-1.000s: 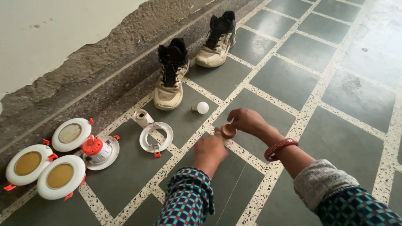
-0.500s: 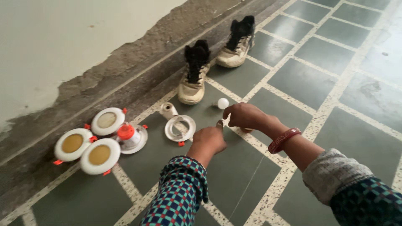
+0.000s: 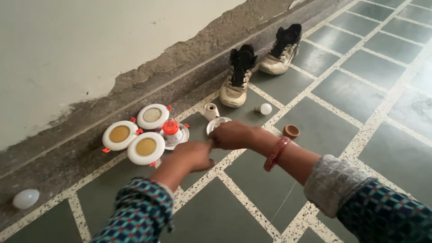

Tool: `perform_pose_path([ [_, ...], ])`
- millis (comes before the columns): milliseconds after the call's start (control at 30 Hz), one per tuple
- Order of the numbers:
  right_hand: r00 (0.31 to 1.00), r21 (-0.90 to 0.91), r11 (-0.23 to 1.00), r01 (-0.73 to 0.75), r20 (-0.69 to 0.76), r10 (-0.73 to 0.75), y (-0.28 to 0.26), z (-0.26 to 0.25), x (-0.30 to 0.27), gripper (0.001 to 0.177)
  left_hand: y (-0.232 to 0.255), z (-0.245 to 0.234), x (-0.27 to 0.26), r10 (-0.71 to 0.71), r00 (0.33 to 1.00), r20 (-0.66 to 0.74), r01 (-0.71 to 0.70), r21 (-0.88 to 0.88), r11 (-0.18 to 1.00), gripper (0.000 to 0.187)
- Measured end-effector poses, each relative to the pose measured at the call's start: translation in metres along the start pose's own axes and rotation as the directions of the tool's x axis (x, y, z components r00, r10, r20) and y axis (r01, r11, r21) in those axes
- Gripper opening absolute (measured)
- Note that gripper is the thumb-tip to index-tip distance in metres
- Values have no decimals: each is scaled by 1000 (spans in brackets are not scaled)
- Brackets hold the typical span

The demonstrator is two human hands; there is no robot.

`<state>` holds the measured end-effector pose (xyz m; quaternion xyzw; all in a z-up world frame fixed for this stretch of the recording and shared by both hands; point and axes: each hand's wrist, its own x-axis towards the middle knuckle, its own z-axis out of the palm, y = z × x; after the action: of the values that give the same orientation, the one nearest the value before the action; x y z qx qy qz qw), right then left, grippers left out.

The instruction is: The person sits on the floor and organizes several light fixtures, bulbs, and small ceramic items by moving them into groups on the tiled surface and handling a strip of white material.

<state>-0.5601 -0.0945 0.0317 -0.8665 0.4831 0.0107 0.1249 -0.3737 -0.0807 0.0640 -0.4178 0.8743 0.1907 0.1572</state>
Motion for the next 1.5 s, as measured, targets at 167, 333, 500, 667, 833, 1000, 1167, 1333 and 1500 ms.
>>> perform_pose_path([
  [167,992,53,992,113,43,-115,-53,7,25,25,-47,2,-57,20,1000,21,-20,-40,999,50],
  [333,975,9,976,219,45,-219,-116,-1,62,26,-91,11,-114,-103,994,-23,101,-61,993,46],
  [500,957,19,964,266,111,-266,-181,-9,98,29,-132,24,-174,-170,981,-94,154,-157,976,46],
  [667,925,-73,928,365,144,-352,-246,-7,136,30,-168,43,-232,-293,946,-139,255,-238,937,47],
  [833,878,-149,869,472,170,-448,-312,-3,161,27,-199,76,-284,-360,901,-240,267,-346,899,49],
  [1000,851,-232,827,512,265,-453,-383,13,172,30,-214,118,-339,-473,845,-248,326,-462,825,44],
  [1167,822,-219,813,540,345,-453,-444,38,184,28,-236,158,-378,-557,808,-191,358,-590,723,47],
  [1333,792,-115,826,551,383,-475,-489,59,197,33,-278,212,-396,-629,755,-186,233,-821,522,44],
  [1500,725,-16,775,632,367,-583,-525,88,225,48,-344,285,-420,-834,516,-197,20,-970,241,43],
])
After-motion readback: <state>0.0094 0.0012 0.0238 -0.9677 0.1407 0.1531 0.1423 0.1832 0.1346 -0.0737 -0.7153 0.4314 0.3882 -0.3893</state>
